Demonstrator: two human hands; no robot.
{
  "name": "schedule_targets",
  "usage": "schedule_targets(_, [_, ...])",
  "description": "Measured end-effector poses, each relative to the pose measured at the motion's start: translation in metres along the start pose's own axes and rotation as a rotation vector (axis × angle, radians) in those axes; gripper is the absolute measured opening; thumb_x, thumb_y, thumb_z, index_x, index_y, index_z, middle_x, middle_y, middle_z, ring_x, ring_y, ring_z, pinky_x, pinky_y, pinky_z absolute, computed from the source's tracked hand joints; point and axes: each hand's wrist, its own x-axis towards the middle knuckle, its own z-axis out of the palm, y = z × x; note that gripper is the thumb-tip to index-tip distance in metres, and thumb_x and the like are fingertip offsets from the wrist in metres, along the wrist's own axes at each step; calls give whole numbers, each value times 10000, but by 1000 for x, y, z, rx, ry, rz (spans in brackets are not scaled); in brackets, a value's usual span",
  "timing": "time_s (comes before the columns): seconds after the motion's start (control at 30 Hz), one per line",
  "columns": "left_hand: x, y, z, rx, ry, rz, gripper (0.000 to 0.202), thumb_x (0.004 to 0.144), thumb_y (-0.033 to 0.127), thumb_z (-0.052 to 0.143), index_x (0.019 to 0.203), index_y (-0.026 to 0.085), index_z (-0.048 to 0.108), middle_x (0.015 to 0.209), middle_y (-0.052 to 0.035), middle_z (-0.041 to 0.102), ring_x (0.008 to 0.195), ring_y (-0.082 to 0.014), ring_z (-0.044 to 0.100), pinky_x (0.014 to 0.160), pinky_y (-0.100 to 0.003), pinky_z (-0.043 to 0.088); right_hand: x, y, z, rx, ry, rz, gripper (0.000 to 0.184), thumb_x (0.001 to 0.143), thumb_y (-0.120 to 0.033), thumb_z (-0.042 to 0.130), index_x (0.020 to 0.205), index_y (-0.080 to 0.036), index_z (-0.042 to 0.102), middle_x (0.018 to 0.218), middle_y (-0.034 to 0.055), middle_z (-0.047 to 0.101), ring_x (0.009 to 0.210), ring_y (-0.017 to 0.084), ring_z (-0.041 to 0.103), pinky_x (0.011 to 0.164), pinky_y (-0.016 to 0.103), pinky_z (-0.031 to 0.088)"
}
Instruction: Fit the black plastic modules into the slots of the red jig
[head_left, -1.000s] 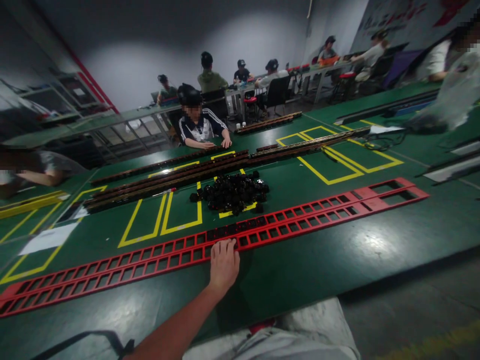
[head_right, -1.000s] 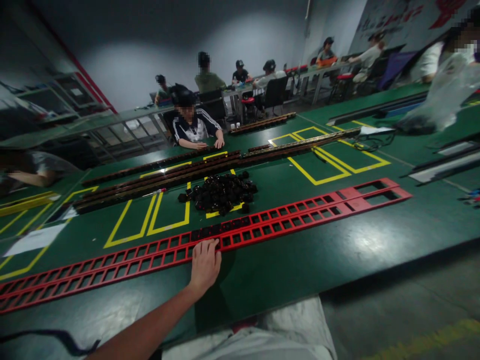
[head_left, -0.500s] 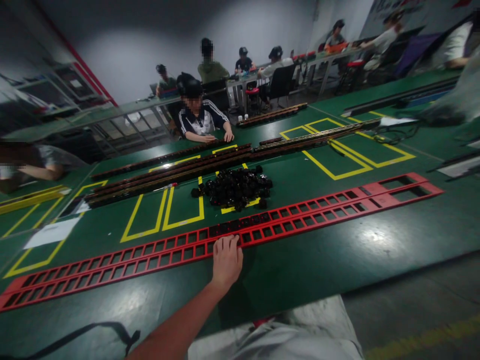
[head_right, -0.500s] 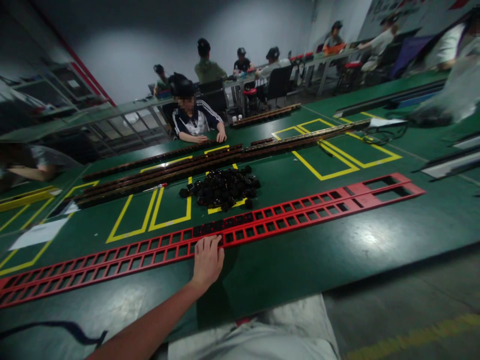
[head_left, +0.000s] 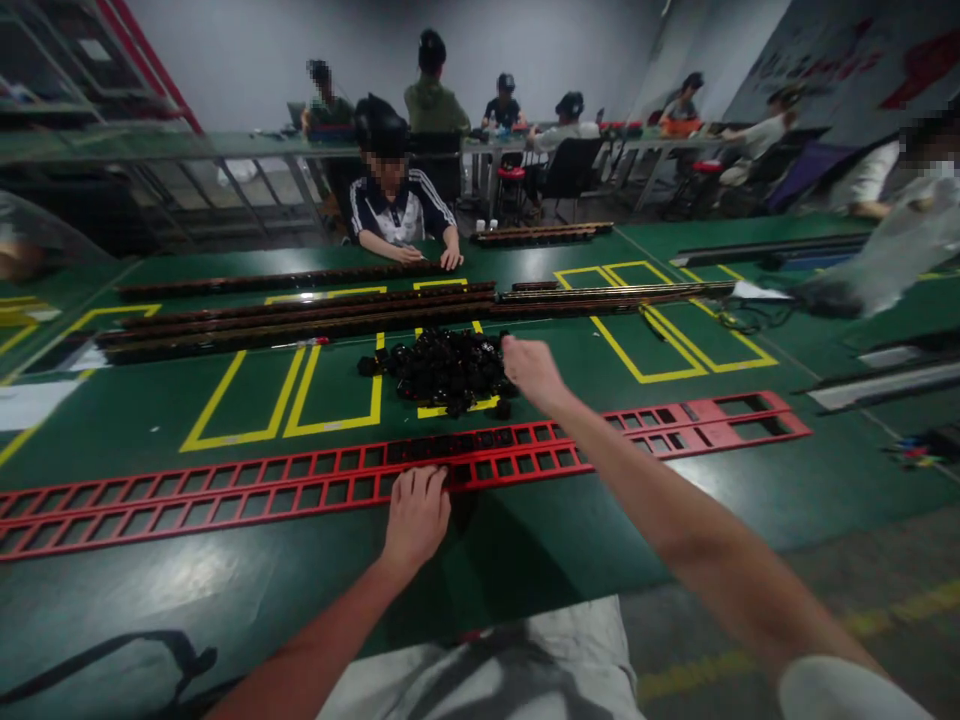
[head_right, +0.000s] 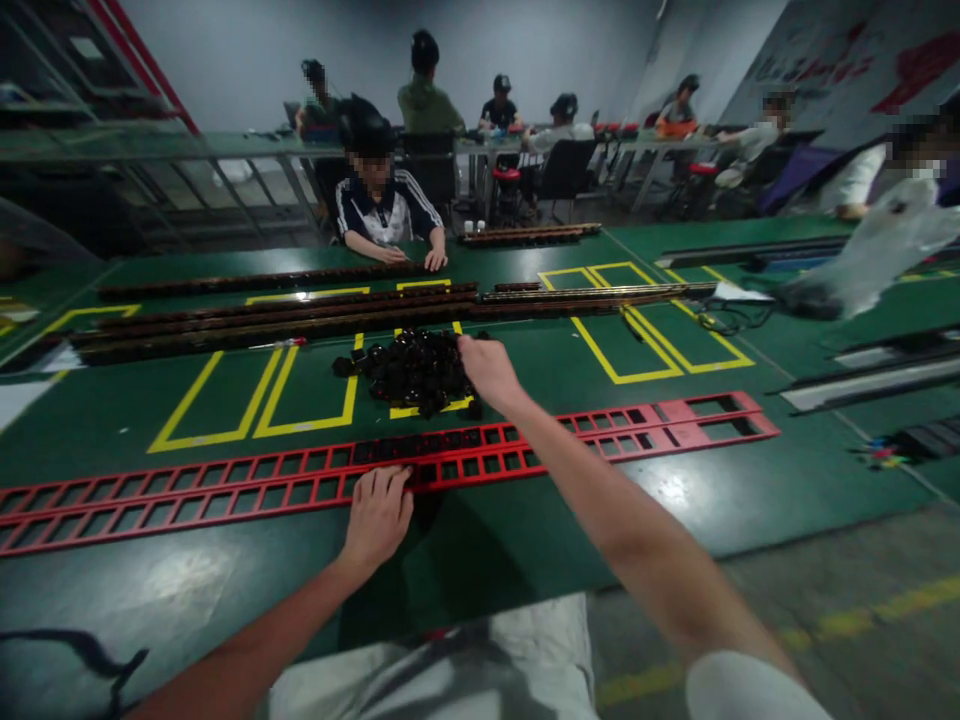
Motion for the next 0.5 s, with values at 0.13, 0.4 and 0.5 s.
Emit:
schedule_targets(0.13, [2,0,-6,-42,-36,-2,379,927,186,513,1290,181,623,1170,-120,628,1112,-282,533,1020,-448,417,20,-13,76,-531,-334,-219,293,1018,-262,496,1271,-182,623,1174,94,689,999,199,620,830,301,431])
schedule_targets(0.4, [0,-3,-1,-99,50,-9,340,910,156,517,1226,192,638,1178,-109,659,1114,-265,562,1016,-437,448,10,14,150,-760,-420,-444,382,875,-80,617,1248,-161,616,1333,155,583,1231,295,467,1006,427,350])
schedule_targets(0.5, [-2,-3,0,-116,114,-5,307,926,172,508,1211,173,622,1195,-109,660,1125,-261,568,1030,-428,444,11,23,146,-740,-358,-457,260,903,-94,603,1149,-170,644,1239,144,640,1183,285,510,1017,439,349])
